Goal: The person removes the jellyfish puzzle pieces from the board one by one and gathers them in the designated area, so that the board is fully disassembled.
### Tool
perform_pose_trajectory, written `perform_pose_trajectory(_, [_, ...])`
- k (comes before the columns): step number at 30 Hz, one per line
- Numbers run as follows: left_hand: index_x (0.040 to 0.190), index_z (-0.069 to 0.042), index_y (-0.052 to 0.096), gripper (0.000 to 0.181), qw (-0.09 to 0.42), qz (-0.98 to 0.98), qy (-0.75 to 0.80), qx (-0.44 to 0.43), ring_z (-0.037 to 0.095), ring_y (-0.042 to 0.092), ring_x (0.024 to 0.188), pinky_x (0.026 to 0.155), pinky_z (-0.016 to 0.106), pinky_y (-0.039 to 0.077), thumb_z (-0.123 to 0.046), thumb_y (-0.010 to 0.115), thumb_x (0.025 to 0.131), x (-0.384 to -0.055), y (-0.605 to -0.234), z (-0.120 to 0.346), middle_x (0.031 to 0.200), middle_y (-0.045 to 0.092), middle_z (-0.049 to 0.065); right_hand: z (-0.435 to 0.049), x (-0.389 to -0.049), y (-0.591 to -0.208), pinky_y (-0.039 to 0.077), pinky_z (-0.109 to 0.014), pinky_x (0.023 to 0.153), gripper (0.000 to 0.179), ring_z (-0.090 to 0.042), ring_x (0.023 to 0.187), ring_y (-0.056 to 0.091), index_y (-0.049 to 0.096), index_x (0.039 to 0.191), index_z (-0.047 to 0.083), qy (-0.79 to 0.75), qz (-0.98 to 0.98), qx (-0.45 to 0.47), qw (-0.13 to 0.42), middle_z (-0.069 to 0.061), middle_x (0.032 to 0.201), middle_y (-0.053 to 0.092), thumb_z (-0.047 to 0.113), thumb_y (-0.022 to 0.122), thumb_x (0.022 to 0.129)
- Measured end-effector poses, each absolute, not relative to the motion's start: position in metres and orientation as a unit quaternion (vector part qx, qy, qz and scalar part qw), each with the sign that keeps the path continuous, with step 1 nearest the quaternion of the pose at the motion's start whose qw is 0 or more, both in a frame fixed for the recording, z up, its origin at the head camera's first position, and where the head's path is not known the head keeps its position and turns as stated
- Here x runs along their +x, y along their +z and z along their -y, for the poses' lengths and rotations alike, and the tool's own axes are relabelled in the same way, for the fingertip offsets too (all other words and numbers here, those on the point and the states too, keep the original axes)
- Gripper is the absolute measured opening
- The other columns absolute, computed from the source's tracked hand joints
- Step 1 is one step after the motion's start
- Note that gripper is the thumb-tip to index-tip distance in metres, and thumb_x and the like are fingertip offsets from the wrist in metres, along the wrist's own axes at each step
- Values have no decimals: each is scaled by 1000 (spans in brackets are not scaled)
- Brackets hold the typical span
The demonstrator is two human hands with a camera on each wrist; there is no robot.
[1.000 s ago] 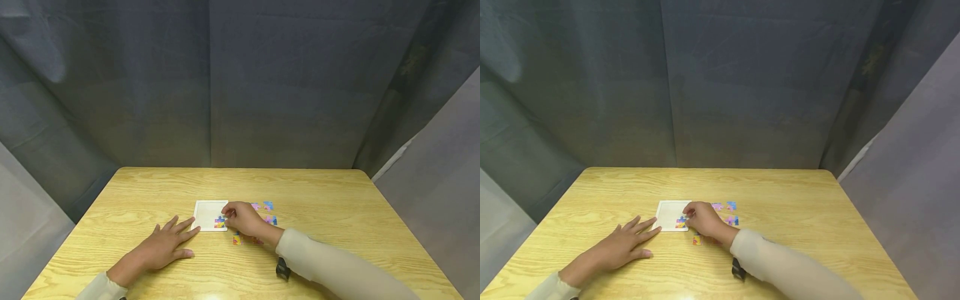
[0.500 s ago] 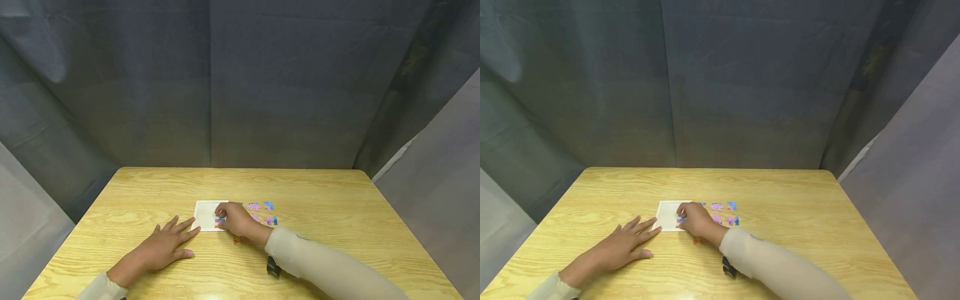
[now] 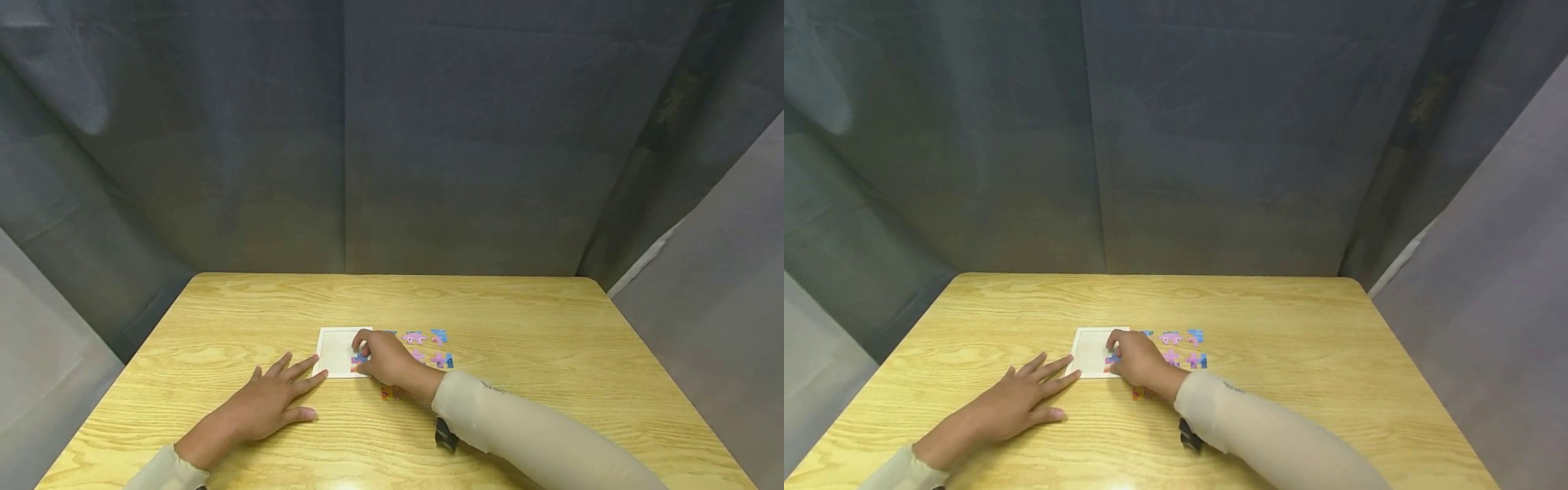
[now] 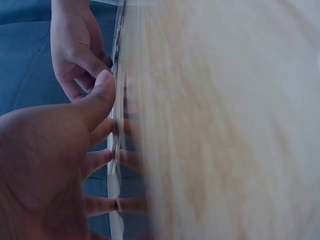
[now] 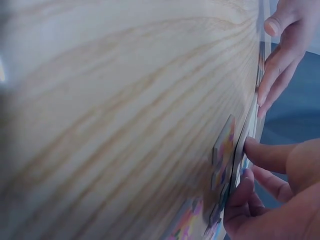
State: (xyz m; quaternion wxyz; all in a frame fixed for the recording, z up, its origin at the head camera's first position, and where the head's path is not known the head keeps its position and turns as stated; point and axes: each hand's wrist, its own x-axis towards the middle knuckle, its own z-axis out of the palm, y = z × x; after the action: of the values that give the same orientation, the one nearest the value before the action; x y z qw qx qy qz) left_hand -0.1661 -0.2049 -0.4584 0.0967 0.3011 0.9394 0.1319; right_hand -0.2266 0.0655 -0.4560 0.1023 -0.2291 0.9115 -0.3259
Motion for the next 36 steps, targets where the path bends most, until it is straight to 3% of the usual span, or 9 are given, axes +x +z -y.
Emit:
perform_pose_trajectory(7, [159, -29, 41, 69, 99, -939, 134, 300, 56, 21, 151, 99, 90, 21, -63, 52, 100, -165, -456, 204, 171, 26, 3, -65, -224, -452, 53, -24, 81, 35, -12, 85, 50, 67, 118, -1, -316, -911, -250, 86, -7, 96, 61, 7, 82, 87])
perform_pose_trajectory(14, [159, -28, 42, 69, 95, -938, 135, 304, 57, 21, 150, 98, 90, 22, -63, 52, 100, -165, -457, 205, 170, 26, 4, -64, -223, -452, 55, -28, 82, 24, -12, 87, 56, 68, 109, 7, -322, -907, -259, 84, -7, 102, 65, 8, 80, 89])
perform_pose_trajectory(18, [159, -28, 42, 70, 91, -937, 135, 308, 57, 21, 150, 97, 90, 22, -64, 51, 100, -166, -459, 205, 170, 27, 5, -63, -223, -453, 57, -28, 82, 18, -9, 82, 59, 69, 108, 8, -324, -904, -264, 86, -6, 98, 69, 8, 77, 92])
perform_pose_trajectory(24, [159, -29, 41, 70, 94, -937, 135, 308, 57, 20, 150, 97, 90, 22, -65, 50, 100, -166, -459, 206, 171, 26, 5, -64, -222, -453, 54, -19, 71, 11, -7, 69, 57, 68, 110, 5, -344, -894, -270, 94, -5, 88, 68, 5, 68, 99])
perform_pose_trajectory(36, [159, -29, 41, 70, 99, -938, 134, 303, 57, 20, 151, 99, 90, 21, -65, 50, 100, -166, -457, 205, 171, 25, 4, -72, -220, -447, 53, -18, 66, 8, -8, 68, 56, 69, 108, 7, -363, -889, -264, 92, -5, 89, 66, 5, 67, 100])
